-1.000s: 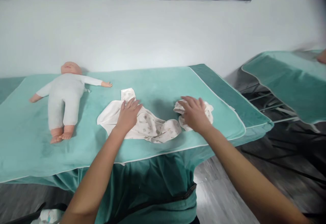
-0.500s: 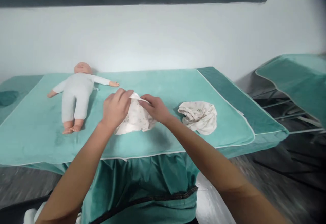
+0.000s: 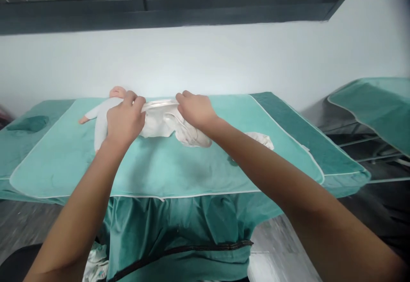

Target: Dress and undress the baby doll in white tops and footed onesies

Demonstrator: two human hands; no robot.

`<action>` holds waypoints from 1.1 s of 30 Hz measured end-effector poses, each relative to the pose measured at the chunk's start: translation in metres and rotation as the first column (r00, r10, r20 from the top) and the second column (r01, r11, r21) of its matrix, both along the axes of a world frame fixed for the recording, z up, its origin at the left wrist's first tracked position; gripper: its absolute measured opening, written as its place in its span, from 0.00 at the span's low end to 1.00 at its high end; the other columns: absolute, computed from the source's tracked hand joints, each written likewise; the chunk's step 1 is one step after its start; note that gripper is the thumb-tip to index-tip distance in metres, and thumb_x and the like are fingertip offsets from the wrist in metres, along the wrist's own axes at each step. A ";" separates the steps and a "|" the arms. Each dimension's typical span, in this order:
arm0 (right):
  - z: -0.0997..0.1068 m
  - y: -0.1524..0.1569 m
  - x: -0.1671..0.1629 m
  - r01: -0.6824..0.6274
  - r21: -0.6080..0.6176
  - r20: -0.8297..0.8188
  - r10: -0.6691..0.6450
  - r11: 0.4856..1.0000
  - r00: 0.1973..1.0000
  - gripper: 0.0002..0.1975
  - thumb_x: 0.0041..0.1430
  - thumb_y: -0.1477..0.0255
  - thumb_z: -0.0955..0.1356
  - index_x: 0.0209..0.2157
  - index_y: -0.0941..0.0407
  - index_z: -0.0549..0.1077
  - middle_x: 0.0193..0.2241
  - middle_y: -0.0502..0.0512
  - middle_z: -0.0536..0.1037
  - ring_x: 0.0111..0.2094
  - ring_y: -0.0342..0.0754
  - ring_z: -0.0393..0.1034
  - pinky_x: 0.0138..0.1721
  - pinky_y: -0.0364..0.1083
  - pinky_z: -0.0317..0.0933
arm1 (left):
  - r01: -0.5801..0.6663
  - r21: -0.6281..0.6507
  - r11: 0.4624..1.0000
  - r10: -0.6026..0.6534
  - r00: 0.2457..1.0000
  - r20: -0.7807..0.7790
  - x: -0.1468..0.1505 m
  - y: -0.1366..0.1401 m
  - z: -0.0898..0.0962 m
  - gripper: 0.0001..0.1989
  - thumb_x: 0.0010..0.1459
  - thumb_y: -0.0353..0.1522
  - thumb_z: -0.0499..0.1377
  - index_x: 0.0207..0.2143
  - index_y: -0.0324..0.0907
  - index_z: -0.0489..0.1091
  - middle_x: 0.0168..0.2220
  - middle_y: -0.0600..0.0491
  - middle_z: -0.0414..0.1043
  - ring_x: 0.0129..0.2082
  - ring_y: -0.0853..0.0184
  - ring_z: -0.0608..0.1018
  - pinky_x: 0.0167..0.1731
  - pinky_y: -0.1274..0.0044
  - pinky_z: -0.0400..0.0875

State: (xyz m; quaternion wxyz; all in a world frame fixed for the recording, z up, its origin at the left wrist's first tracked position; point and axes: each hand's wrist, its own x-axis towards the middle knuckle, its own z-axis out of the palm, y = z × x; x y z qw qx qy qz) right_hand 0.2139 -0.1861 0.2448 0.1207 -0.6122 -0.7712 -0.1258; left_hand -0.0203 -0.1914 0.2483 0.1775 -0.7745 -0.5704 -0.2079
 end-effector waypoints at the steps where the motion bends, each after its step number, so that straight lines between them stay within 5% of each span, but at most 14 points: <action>1: -0.007 0.004 0.008 0.016 -0.023 -0.008 -0.016 1.000 1.000 0.15 0.67 0.77 0.60 0.50 0.57 0.73 0.47 0.65 0.78 0.36 0.54 0.74 0.33 0.47 0.56 | -0.029 -0.002 1.000 0.029 0.999 0.041 -0.005 0.001 -0.003 0.17 0.62 0.29 0.52 0.51 0.44 0.72 0.56 0.43 0.71 0.42 0.54 0.80 0.35 0.68 0.68; 6: -0.041 0.012 0.053 0.091 -0.067 -0.299 -0.108 0.994 0.948 0.18 0.63 0.79 0.60 0.47 0.55 0.76 0.49 0.62 0.80 0.46 0.58 0.74 0.42 0.51 0.64 | -0.021 0.007 1.000 0.017 0.916 0.402 -0.033 0.017 -0.029 0.18 0.59 0.26 0.54 0.49 0.46 0.73 0.51 0.47 0.76 0.48 0.55 0.79 0.46 0.66 0.72; 11: -0.029 0.008 0.075 -0.015 0.008 -0.574 0.017 1.000 0.819 0.20 0.52 0.80 0.61 0.43 0.56 0.79 0.43 0.56 0.83 0.46 0.55 0.74 0.45 0.49 0.65 | 0.082 -0.105 0.991 0.021 0.684 0.729 -0.044 0.029 -0.028 0.11 0.62 0.33 0.56 0.44 0.46 0.75 0.43 0.53 0.80 0.46 0.59 0.79 0.49 0.68 0.74; 14: -0.013 0.022 0.084 -0.034 -0.110 -0.614 -0.041 0.993 0.788 0.19 0.50 0.80 0.62 0.39 0.57 0.80 0.39 0.54 0.83 0.41 0.52 0.75 0.43 0.46 0.65 | 0.049 -0.130 0.990 0.049 0.751 0.659 -0.043 0.042 -0.021 0.13 0.62 0.34 0.56 0.46 0.45 0.76 0.42 0.52 0.81 0.45 0.57 0.80 0.49 0.65 0.73; 17: -0.015 0.052 0.090 -0.047 -0.297 -0.435 -0.092 0.954 0.896 0.19 0.50 0.81 0.64 0.40 0.56 0.82 0.42 0.54 0.84 0.44 0.52 0.76 0.46 0.46 0.65 | 0.030 -0.250 0.968 0.110 0.841 0.530 -0.038 0.069 -0.033 0.15 0.61 0.32 0.55 0.46 0.45 0.77 0.45 0.49 0.82 0.48 0.53 0.80 0.52 0.64 0.72; 21: -0.063 0.078 0.064 0.121 -0.317 -0.185 -0.186 0.941 0.965 0.23 0.56 0.83 0.64 0.51 0.60 0.80 0.52 0.69 0.81 0.52 0.62 0.75 0.54 0.56 0.66 | -0.118 -0.426 0.897 0.265 0.915 0.305 -0.020 0.096 -0.087 0.18 0.64 0.31 0.53 0.53 0.42 0.76 0.53 0.40 0.78 0.55 0.46 0.77 0.53 0.59 0.72; 23: -0.100 0.075 0.037 0.067 -0.260 -0.177 -0.116 0.963 0.977 0.27 0.60 0.84 0.62 0.59 0.62 0.74 0.63 0.74 0.73 0.63 0.64 0.67 0.63 0.62 0.59 | -0.159 -0.316 0.935 0.228 0.954 0.193 -0.002 0.094 -0.120 0.22 0.64 0.27 0.51 0.58 0.40 0.72 0.63 0.35 0.69 0.61 0.42 0.72 0.55 0.55 0.69; 25: -0.137 0.066 0.011 -0.121 -0.245 -0.198 0.073 0.962 0.977 0.29 0.62 0.84 0.62 0.62 0.55 0.73 0.70 0.62 0.67 0.69 0.56 0.59 0.71 0.58 0.49 | -0.017 -0.273 0.962 0.051 0.992 0.119 0.019 0.087 -0.150 0.24 0.63 0.24 0.50 0.58 0.40 0.72 0.67 0.36 0.64 0.65 0.43 0.68 0.60 0.53 0.65; 27: -0.168 0.061 -0.007 -0.221 -0.247 -0.242 0.161 0.944 0.957 0.26 0.67 0.79 0.61 0.63 0.51 0.72 0.68 0.54 0.71 0.68 0.49 0.61 0.72 0.51 0.49 | 0.159 -0.397 0.904 -0.100 0.981 0.164 0.038 0.084 -0.173 0.24 0.62 0.22 0.50 0.57 0.43 0.74 0.62 0.39 0.70 0.63 0.48 0.71 0.61 0.57 0.67; 33: -0.208 0.086 0.001 0.074 -0.231 -0.343 -0.153 0.970 0.927 0.27 0.74 0.71 0.52 0.66 0.63 0.67 0.69 0.68 0.67 0.69 0.59 0.62 0.69 0.60 0.57 | 0.096 -0.482 0.871 0.028 0.970 0.243 0.048 0.120 -0.201 0.26 0.62 0.23 0.49 0.60 0.44 0.71 0.66 0.40 0.69 0.67 0.49 0.69 0.65 0.50 0.61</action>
